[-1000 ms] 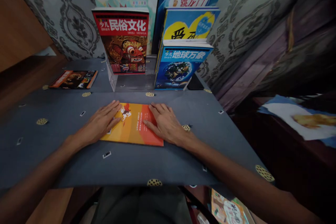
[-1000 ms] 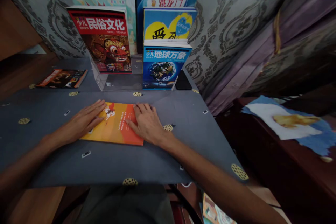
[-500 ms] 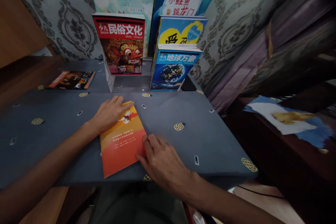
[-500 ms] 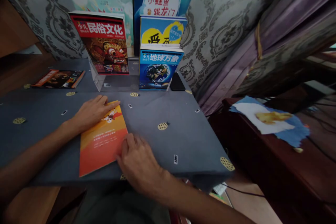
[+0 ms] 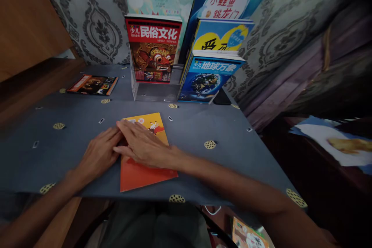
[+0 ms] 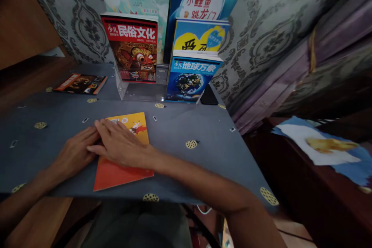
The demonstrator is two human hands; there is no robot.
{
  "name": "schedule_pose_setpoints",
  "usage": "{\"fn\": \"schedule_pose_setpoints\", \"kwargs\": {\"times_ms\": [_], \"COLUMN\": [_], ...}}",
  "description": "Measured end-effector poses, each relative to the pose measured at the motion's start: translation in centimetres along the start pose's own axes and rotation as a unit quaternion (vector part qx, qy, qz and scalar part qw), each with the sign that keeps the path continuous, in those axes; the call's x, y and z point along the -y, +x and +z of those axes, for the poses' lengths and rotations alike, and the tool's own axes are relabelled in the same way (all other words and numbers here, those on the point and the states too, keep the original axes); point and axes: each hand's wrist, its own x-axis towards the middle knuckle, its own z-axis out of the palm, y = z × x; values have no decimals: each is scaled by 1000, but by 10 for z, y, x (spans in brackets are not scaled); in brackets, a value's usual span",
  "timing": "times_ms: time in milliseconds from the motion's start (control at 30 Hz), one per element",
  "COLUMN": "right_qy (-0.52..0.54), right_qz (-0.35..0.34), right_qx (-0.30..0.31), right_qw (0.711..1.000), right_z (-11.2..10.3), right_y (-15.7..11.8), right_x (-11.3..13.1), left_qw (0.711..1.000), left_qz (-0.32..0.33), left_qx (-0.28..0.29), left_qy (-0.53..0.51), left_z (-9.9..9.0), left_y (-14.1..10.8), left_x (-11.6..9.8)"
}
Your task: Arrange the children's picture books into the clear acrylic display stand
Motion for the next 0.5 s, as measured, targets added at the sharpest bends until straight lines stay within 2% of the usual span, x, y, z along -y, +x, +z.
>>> {"fn": "schedule_pose_setpoints", "kwargs": {"times_ms": [100, 200, 500], "right_qy": [55, 76, 17], "right_qz": [0, 13, 58], "right_qx": [48, 39, 1], "right_qw": [997, 996, 998], "right_z": [9, 8, 1], "right_y": [25, 31, -1], "right_x": [-7, -16, -56], "left_qw": [1000, 1000, 1000], "left_qz": [-18, -28, -19], "left_qx": [0, 9, -3], "left_qy": [-7, -9, 7], "left_z": [6, 7, 6], "left_y": [-9, -8, -8], "left_x": [0, -1, -4]}}
